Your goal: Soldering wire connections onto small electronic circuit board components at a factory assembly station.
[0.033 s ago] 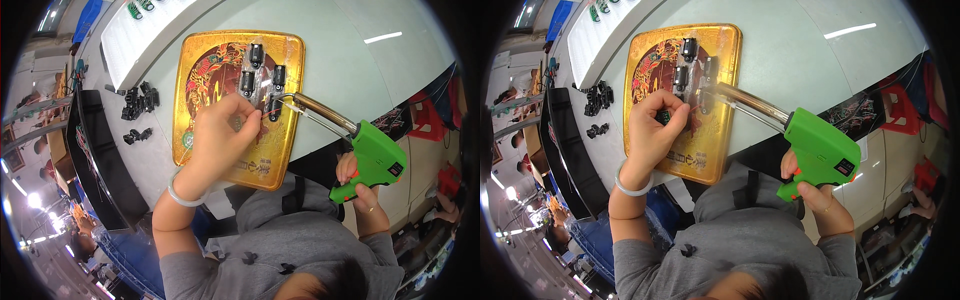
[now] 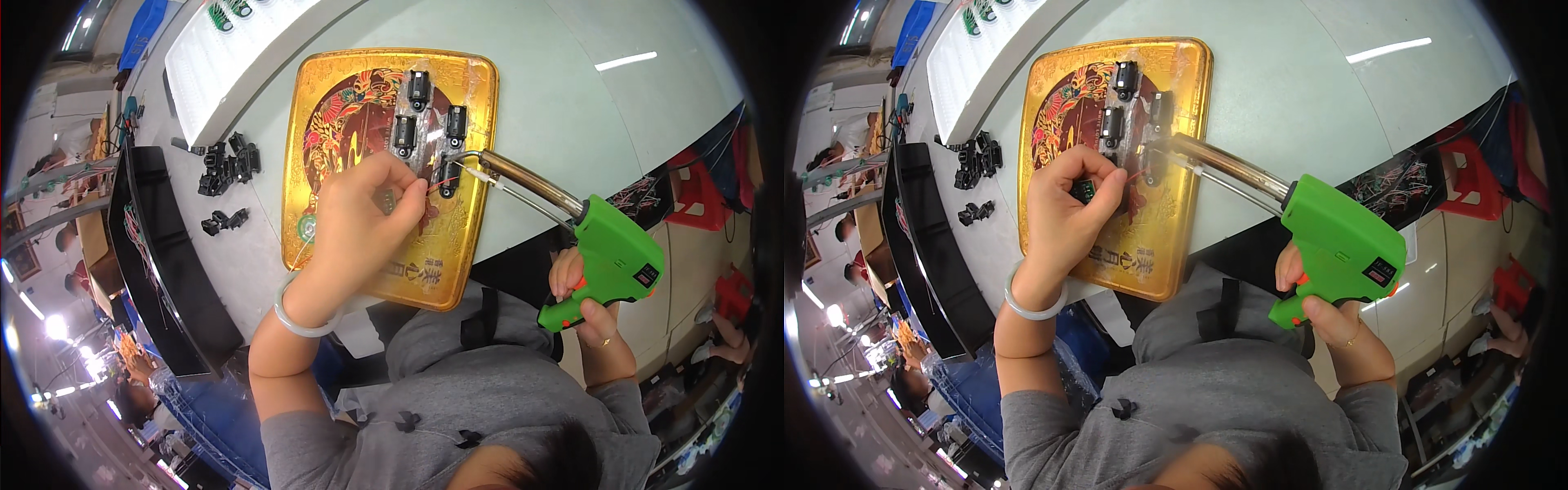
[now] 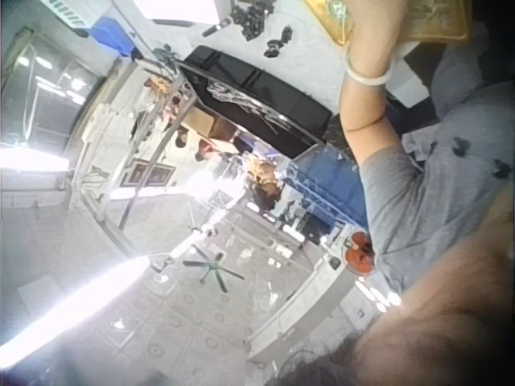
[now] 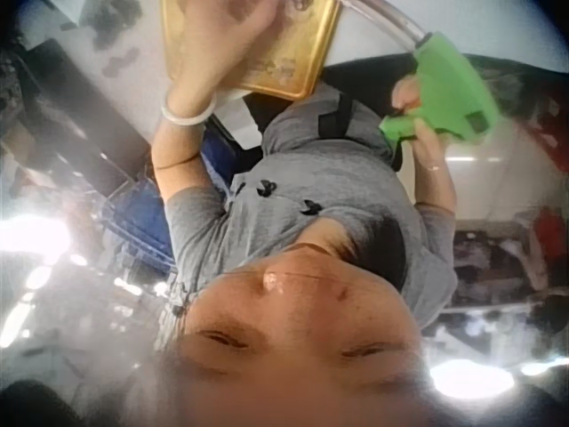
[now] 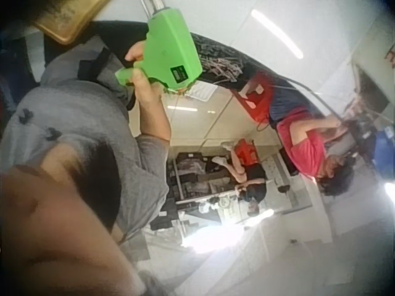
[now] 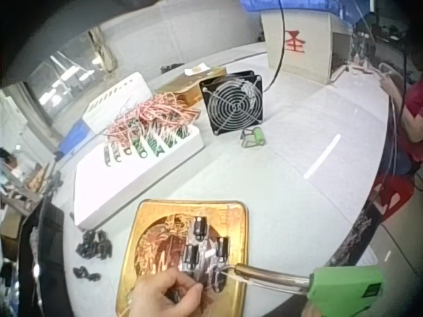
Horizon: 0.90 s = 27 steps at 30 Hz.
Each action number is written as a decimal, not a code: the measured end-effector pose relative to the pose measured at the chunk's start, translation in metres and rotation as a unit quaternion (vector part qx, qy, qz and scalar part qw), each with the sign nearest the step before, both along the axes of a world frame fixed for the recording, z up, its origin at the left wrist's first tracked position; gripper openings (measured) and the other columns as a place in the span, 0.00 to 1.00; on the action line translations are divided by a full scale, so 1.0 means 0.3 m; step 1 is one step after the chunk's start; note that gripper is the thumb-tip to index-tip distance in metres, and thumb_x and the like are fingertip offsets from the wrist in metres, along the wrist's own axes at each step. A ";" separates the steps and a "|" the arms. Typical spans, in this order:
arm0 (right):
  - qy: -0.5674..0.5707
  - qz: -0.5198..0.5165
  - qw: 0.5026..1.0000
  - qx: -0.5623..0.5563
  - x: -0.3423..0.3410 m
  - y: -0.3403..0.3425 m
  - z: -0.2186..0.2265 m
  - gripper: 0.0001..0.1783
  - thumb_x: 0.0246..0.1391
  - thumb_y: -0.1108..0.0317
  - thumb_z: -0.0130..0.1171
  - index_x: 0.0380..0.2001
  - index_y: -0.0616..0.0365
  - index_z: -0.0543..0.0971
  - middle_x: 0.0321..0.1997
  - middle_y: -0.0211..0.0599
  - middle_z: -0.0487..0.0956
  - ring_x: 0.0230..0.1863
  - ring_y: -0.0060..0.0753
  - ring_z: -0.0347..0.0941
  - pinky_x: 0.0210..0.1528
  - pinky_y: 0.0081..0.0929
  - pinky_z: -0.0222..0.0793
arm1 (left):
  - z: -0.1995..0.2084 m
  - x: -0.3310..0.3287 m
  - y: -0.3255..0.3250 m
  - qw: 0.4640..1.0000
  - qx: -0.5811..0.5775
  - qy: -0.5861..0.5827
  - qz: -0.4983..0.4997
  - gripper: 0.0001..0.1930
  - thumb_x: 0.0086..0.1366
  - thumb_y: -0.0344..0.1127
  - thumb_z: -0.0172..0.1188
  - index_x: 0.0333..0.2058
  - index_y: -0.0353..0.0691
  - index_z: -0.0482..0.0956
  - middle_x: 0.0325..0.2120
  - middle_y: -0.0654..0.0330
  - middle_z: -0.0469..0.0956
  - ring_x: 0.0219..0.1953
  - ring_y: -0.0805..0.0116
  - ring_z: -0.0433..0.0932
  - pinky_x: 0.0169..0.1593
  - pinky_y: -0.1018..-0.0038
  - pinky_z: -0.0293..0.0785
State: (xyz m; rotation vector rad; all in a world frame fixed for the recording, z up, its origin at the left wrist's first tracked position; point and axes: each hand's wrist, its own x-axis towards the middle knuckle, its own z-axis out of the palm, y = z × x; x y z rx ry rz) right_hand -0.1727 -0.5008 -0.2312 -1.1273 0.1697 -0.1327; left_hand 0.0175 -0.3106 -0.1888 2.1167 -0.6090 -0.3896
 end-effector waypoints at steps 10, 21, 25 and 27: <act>0.010 0.002 1.000 0.008 -0.003 0.006 0.003 0.17 0.41 0.56 0.54 0.26 0.60 0.68 0.23 0.36 0.65 0.27 0.28 0.63 0.29 0.23 0.59 | -0.001 -0.001 0.000 1.000 0.003 0.007 -0.004 0.04 0.49 0.28 0.58 0.20 0.35 0.73 0.16 0.60 0.75 0.17 0.72 0.74 0.22 0.78 0.67; 0.018 0.001 1.000 0.024 -0.013 0.021 -0.001 0.15 0.42 0.58 0.53 0.26 0.59 0.67 0.24 0.35 0.65 0.27 0.28 0.62 0.30 0.23 0.59 | 0.004 -0.004 -0.001 0.999 -0.003 0.031 -0.020 0.04 0.51 0.24 0.56 0.21 0.33 0.70 0.15 0.66 0.70 0.20 0.83 0.69 0.26 0.86 0.64; 0.018 0.005 1.000 0.024 -0.011 0.025 0.000 0.15 0.42 0.58 0.53 0.26 0.58 0.67 0.24 0.35 0.65 0.27 0.27 0.61 0.30 0.23 0.59 | 0.015 -0.006 -0.006 0.999 0.006 0.037 -0.008 0.04 0.51 0.24 0.56 0.21 0.33 0.71 0.15 0.67 0.71 0.20 0.83 0.68 0.27 0.86 0.64; 0.020 0.007 0.999 0.041 -0.013 0.028 -0.002 0.13 0.42 0.59 0.53 0.25 0.58 0.66 0.24 0.35 0.65 0.27 0.27 0.61 0.30 0.23 0.59 | 0.011 -0.004 -0.005 0.999 0.017 0.039 -0.003 0.04 0.51 0.24 0.56 0.21 0.33 0.71 0.15 0.67 0.71 0.21 0.83 0.68 0.27 0.86 0.63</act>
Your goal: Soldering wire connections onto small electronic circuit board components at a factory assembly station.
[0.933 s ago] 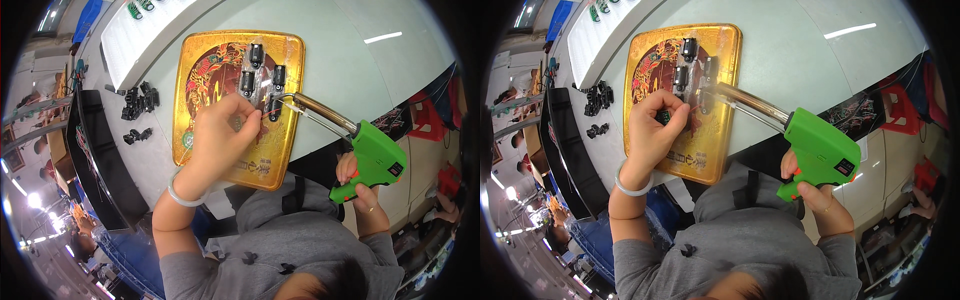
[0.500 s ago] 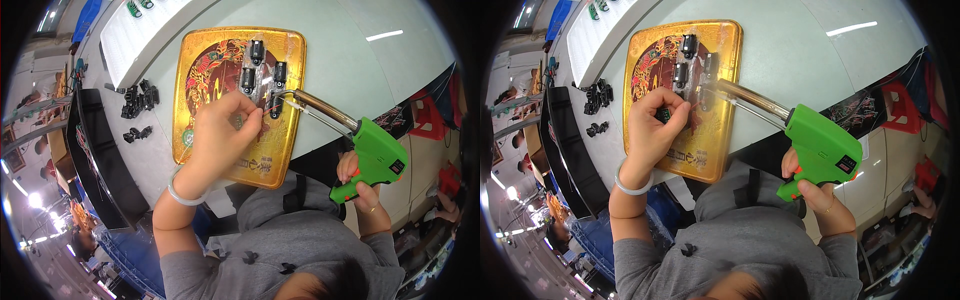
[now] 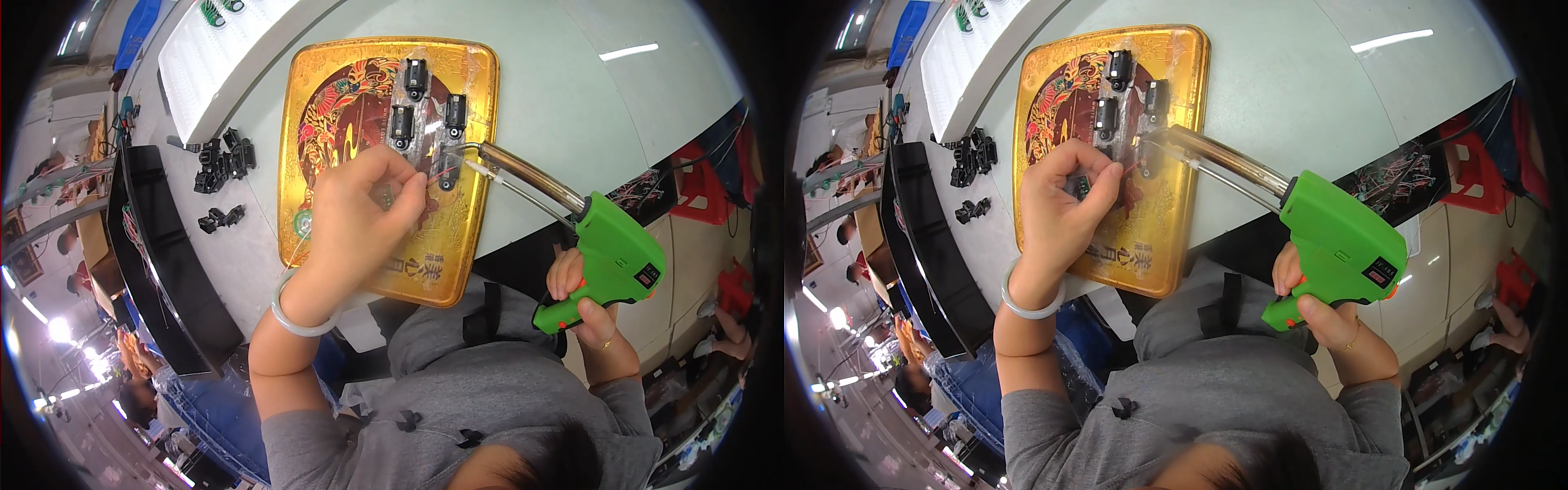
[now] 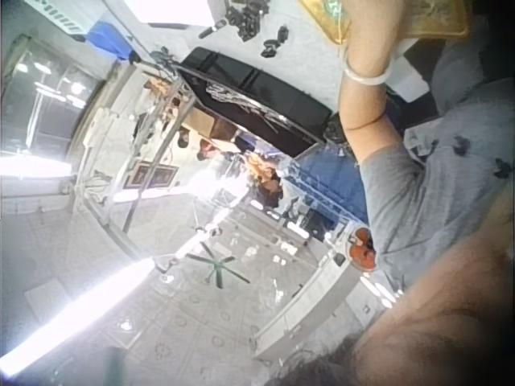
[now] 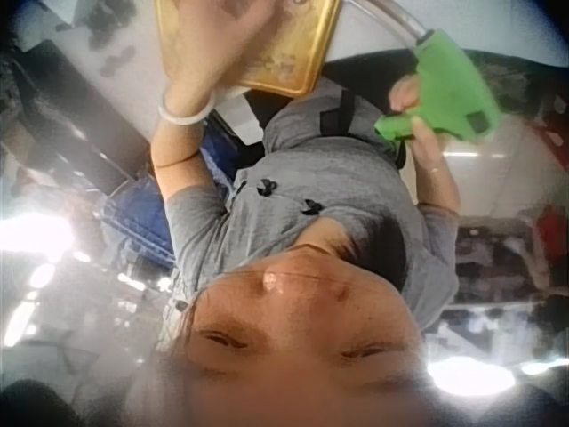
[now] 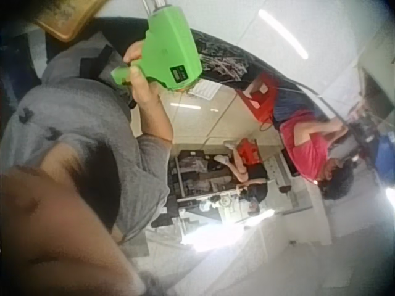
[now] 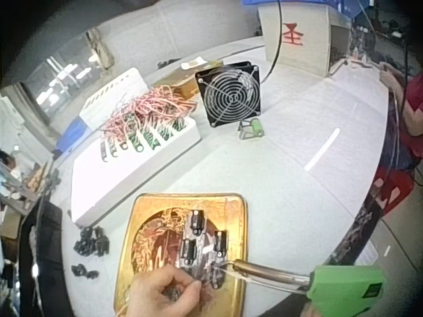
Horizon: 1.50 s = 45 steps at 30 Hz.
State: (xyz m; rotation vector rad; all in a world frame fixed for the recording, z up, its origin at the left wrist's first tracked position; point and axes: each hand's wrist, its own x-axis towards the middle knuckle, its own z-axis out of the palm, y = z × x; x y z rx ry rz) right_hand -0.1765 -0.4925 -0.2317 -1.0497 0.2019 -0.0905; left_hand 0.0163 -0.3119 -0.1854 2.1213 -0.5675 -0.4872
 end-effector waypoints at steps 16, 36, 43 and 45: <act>0.008 0.003 0.999 -0.035 -0.009 0.012 -0.003 0.12 0.43 0.60 0.52 0.24 0.56 0.67 0.24 0.33 0.65 0.26 0.26 0.62 0.29 0.23 0.60 | -0.012 -0.005 0.006 0.999 -0.018 -0.036 -0.007 0.04 0.50 0.26 0.57 0.20 0.34 0.71 0.16 0.64 0.73 0.19 0.78 0.71 0.25 0.83 0.65; -0.014 -0.047 0.999 0.000 -0.020 -0.026 0.003 0.40 0.35 0.43 0.59 0.46 0.63 0.65 0.35 0.41 0.64 0.29 0.26 0.62 0.24 0.16 0.62 | -0.010 -0.002 0.001 1.000 -0.003 -0.028 -0.001 0.04 0.51 0.25 0.56 0.20 0.33 0.71 0.14 0.67 0.70 0.19 0.84 0.66 0.25 0.86 0.62; -0.011 -0.040 0.999 0.010 -0.029 -0.036 0.002 0.41 0.35 0.44 0.59 0.45 0.69 0.65 0.40 0.45 0.68 0.32 0.26 0.67 0.28 0.19 0.65 | -0.011 0.004 0.001 0.998 -0.011 -0.057 -0.002 0.05 0.49 0.29 0.57 0.19 0.36 0.72 0.15 0.61 0.75 0.14 0.75 0.71 0.21 0.79 0.64; -0.010 -0.035 0.999 0.014 -0.028 -0.039 0.006 0.41 0.35 0.45 0.59 0.45 0.69 0.65 0.40 0.45 0.69 0.32 0.27 0.67 0.28 0.19 0.65 | -0.010 0.005 0.001 0.998 0.000 -0.058 -0.003 0.05 0.49 0.29 0.57 0.19 0.36 0.72 0.15 0.61 0.75 0.15 0.75 0.71 0.21 0.79 0.64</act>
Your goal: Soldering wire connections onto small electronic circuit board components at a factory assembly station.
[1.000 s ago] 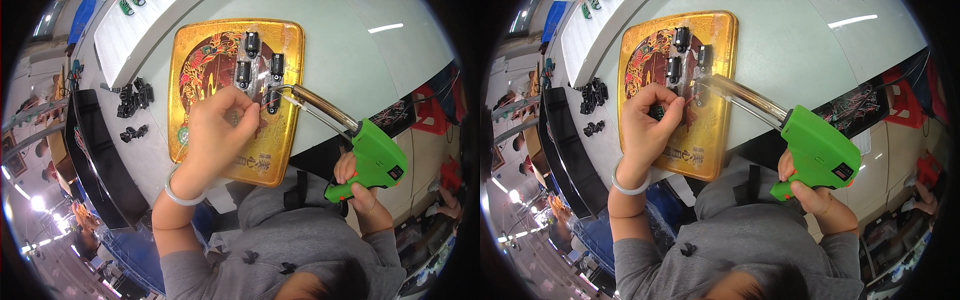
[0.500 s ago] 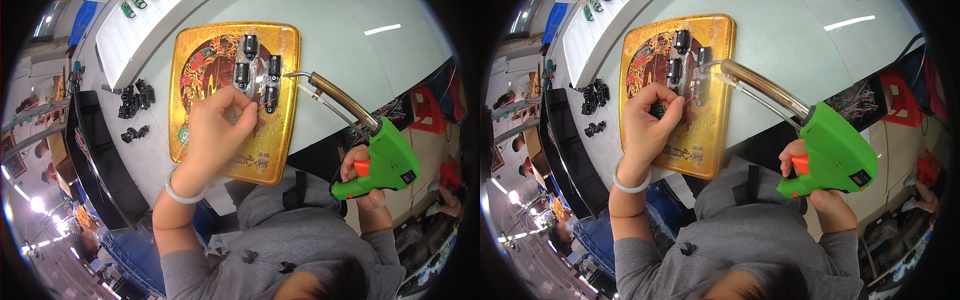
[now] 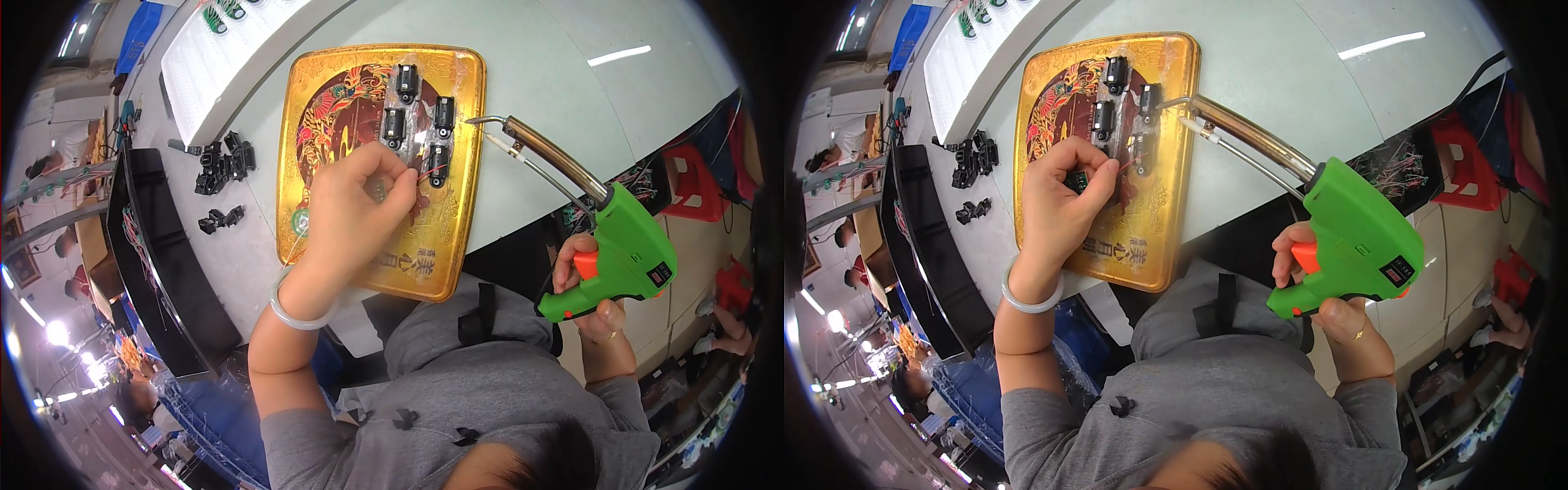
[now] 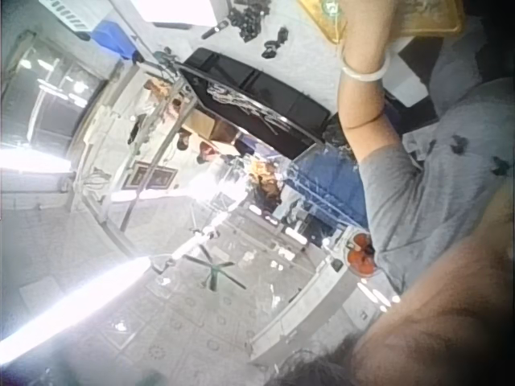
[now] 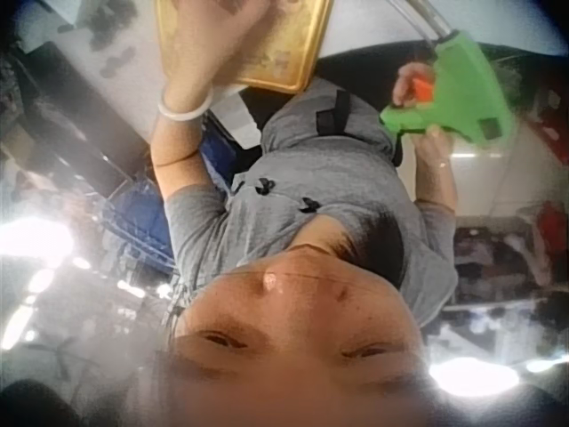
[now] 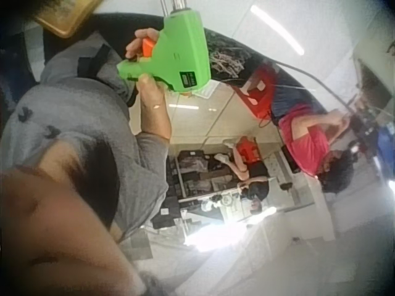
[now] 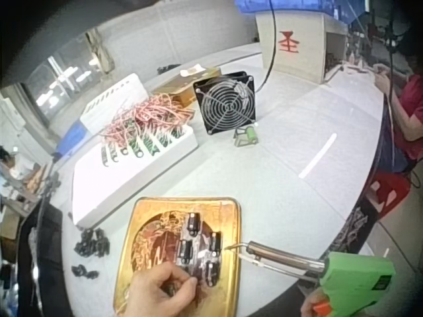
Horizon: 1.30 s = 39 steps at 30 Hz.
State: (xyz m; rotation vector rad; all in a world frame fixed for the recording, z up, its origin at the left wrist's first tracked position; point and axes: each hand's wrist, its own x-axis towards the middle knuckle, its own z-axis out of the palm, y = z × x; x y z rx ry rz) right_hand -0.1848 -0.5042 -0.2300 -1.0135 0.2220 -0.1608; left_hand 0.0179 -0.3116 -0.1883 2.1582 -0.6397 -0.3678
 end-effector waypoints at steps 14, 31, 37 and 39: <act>0.007 -0.008 1.000 0.013 -0.001 -0.001 -0.010 0.40 0.33 0.45 0.59 0.44 0.69 0.67 0.38 0.46 0.70 0.28 0.27 0.69 0.22 0.16 0.61 | -0.007 -0.001 0.005 0.997 -0.055 0.045 0.017 0.02 0.49 0.27 0.57 0.21 0.36 0.73 0.18 0.61 0.76 0.20 0.73 0.74 0.26 0.79 0.67; 0.018 -0.012 0.999 -0.028 0.028 -0.013 0.014 0.39 0.33 0.42 0.58 0.39 0.68 0.68 0.30 0.43 0.68 0.24 0.27 0.67 0.22 0.19 0.65 | 0.056 -0.040 0.015 0.939 0.056 -0.337 -0.041 0.07 0.37 0.30 0.64 0.19 0.45 0.76 0.27 0.66 0.70 0.34 0.64 0.67 0.37 0.69 0.58; 0.006 0.004 0.998 -0.055 0.055 -0.040 0.005 0.37 0.34 0.42 0.56 0.38 0.68 0.70 0.31 0.45 0.69 0.24 0.30 0.65 0.23 0.21 0.62 | 0.053 -0.165 0.013 0.909 0.159 -0.384 0.009 0.06 0.41 0.29 0.60 0.21 0.46 0.72 0.26 0.69 0.72 0.37 0.64 0.66 0.48 0.65 0.50; -0.010 -0.001 0.999 -0.045 0.067 -0.049 0.002 0.37 0.35 0.43 0.55 0.38 0.68 0.70 0.31 0.45 0.69 0.26 0.30 0.65 0.25 0.20 0.62 | 0.027 -0.200 -0.004 0.906 0.177 -0.382 0.033 0.06 0.43 0.29 0.59 0.23 0.45 0.72 0.26 0.69 0.72 0.38 0.65 0.67 0.50 0.63 0.49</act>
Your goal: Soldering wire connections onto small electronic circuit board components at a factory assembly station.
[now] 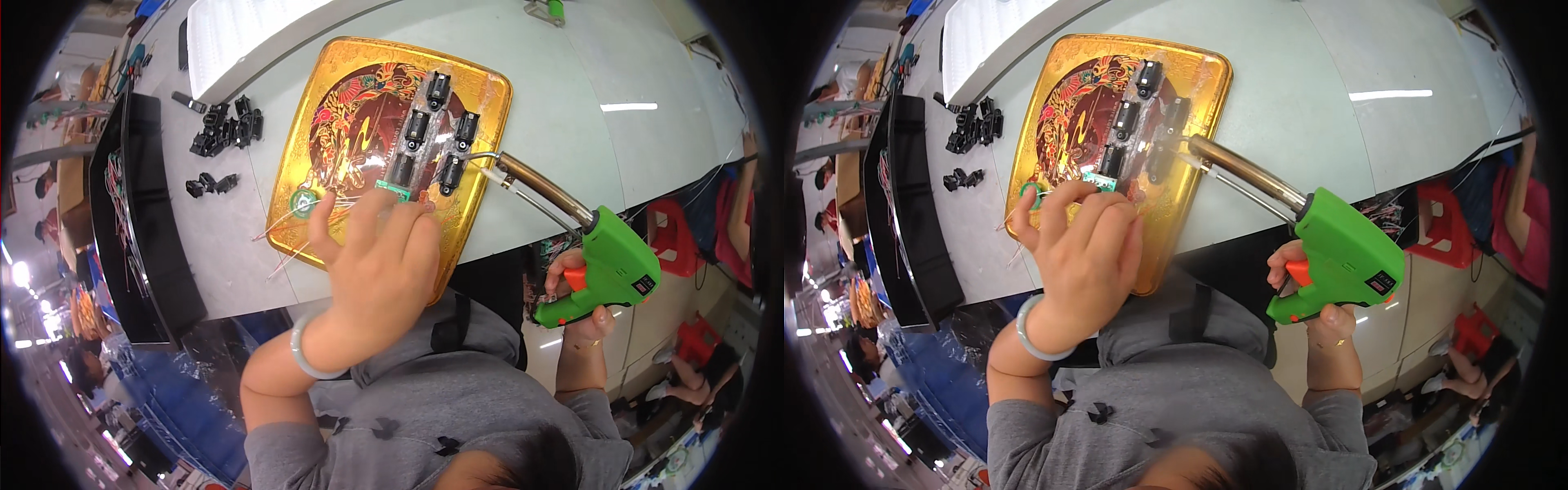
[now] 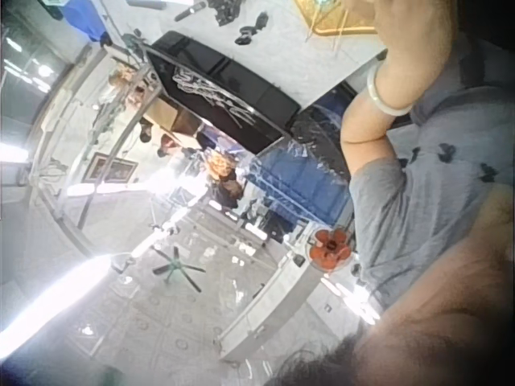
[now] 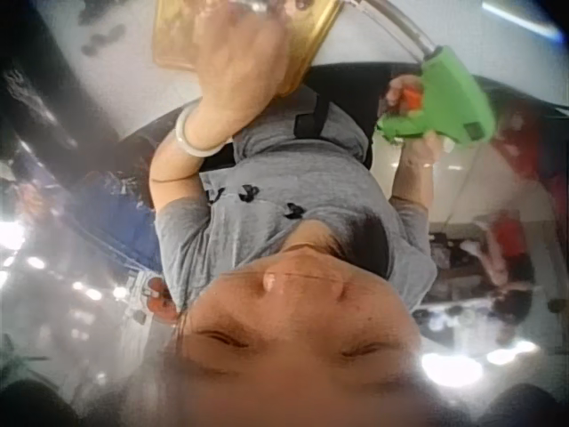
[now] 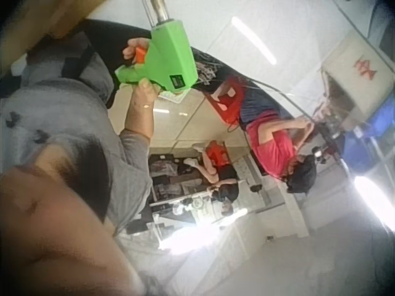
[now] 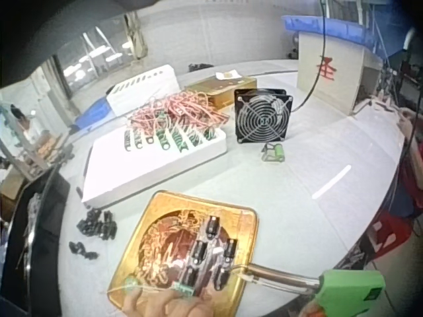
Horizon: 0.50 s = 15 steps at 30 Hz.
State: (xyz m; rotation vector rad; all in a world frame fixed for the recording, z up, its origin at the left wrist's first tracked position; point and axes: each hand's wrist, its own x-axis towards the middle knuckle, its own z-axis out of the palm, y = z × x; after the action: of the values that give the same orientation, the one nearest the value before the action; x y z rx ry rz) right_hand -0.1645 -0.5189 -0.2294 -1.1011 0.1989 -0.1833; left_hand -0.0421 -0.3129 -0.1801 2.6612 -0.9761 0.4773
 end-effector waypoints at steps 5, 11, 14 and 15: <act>-0.022 0.028 0.999 0.016 0.019 -0.010 -0.007 0.37 0.35 0.44 0.56 0.40 0.69 0.68 0.34 0.44 0.69 0.29 0.31 0.64 0.28 0.20 0.62 | -0.065 -0.028 -0.032 0.997 -0.023 0.007 0.068 0.02 0.49 0.31 0.52 0.24 0.43 0.68 0.29 0.67 0.71 0.43 0.65 0.68 0.55 0.48 0.44; -0.033 0.038 0.999 0.016 -0.001 0.002 -0.018 0.37 0.36 0.45 0.55 0.41 0.69 0.67 0.35 0.44 0.68 0.29 0.30 0.64 0.27 0.20 0.62 | -0.098 -0.039 0.002 0.999 -0.001 -0.018 0.051 0.02 0.50 0.32 0.50 0.25 0.45 0.69 0.34 0.69 0.71 0.47 0.66 0.66 0.56 0.43 0.37; -0.028 0.020 0.999 0.015 -0.012 0.011 -0.015 0.38 0.35 0.45 0.56 0.40 0.70 0.69 0.35 0.48 0.70 0.28 0.32 0.66 0.27 0.22 0.64 | -0.098 -0.047 0.046 1.000 0.001 -0.001 0.031 0.03 0.49 0.31 0.50 0.25 0.46 0.70 0.33 0.69 0.71 0.47 0.66 0.66 0.57 0.44 0.35; -0.024 0.011 1.000 0.013 -0.016 0.013 -0.014 0.38 0.34 0.44 0.56 0.39 0.72 0.70 0.34 0.53 0.71 0.28 0.34 0.69 0.28 0.23 0.65 | -0.095 -0.050 0.063 1.000 -0.001 0.000 0.031 0.03 0.49 0.31 0.50 0.25 0.46 0.70 0.33 0.69 0.71 0.47 0.66 0.66 0.57 0.44 0.35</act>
State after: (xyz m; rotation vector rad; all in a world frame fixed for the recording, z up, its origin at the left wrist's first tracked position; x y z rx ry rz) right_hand -0.1694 -0.5150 -0.2337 -1.0715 0.1458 -0.1872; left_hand -0.0573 -0.2939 -0.2087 2.6961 -0.8946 0.4927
